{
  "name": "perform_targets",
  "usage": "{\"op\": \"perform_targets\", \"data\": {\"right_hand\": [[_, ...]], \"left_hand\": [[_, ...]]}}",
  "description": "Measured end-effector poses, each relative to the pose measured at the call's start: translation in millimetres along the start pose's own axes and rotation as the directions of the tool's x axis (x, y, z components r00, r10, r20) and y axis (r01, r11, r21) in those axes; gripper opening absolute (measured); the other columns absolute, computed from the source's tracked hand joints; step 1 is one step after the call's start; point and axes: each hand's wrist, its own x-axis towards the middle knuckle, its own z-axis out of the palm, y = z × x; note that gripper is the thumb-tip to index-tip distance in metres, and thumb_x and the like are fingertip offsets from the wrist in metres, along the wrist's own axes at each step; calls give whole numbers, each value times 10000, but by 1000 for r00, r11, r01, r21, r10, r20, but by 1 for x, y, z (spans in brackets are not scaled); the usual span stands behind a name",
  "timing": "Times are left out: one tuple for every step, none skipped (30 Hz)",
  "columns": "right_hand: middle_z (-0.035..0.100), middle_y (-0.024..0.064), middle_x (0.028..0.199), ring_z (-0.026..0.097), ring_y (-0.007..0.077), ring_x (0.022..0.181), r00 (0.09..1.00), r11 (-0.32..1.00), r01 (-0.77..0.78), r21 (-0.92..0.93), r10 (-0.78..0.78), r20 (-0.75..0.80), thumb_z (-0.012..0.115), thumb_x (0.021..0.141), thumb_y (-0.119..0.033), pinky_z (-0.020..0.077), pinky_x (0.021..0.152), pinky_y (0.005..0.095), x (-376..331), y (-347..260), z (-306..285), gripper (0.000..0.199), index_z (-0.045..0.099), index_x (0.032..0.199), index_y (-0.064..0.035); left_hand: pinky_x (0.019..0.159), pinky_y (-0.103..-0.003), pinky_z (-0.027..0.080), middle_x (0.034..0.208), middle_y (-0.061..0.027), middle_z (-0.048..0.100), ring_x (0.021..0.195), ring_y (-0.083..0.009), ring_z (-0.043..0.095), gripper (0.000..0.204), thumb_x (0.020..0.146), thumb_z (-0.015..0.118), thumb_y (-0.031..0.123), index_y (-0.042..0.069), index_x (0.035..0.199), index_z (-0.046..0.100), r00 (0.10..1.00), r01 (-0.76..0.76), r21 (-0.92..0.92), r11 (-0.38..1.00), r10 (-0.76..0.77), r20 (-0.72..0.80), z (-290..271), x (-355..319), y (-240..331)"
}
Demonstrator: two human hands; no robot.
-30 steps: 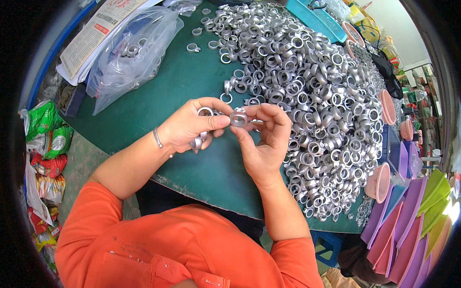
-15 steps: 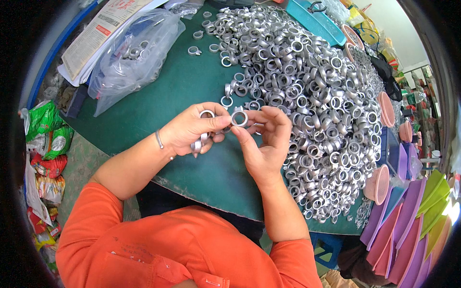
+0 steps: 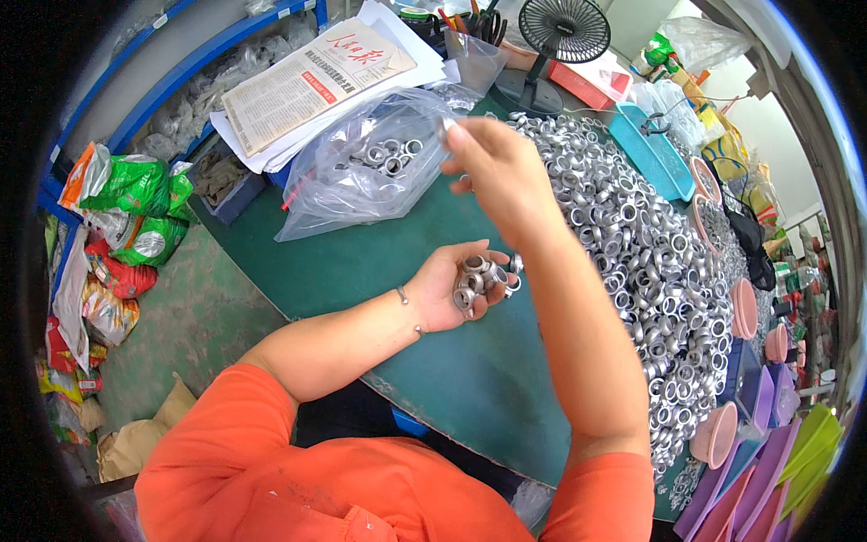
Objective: The person picks up metal rings from a large pile on a green workbench and holds several of them in their hands while looking at them.
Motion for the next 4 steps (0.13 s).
{"op": "perform_targets", "data": {"right_hand": [[622,118,970,617,183,807,999,996,-35,-87,36,6,523,905,-227,495,659,285,16,1,-2,354,558,1098,68],[626,137,1012,626,213,829,1000,979,-6,-204,6,-3,511,901,-221,503,695,318,28,7,-9,350,557,1121,47],[616,128,1025,605,191,862,999,890,-15,-456,26,19,494,919,-239,496,710,295,37,16,-18,350,544,1165,5],[607,120,1037,585,170,895,998,733,-16,-680,56,37,477,937,-257,489,724,272,44,23,-28,354,531,1210,-37]], "left_hand": [[431,-244,448,889,-107,595,695,-196,595,266,887,513,321,70,968,545,999,26,-3,1000,-26,45,-7,2,0],[436,-252,455,914,-115,591,699,-207,598,269,887,514,327,80,991,538,998,-9,-19,1000,10,55,-12,3,0],[440,-259,462,940,-123,587,703,-218,601,275,886,515,333,89,1014,530,997,-42,-40,998,44,62,-17,7,3],[445,-267,469,965,-131,583,707,-230,604,283,886,515,338,99,1037,523,994,-72,-64,995,76,73,-21,12,6]]}}
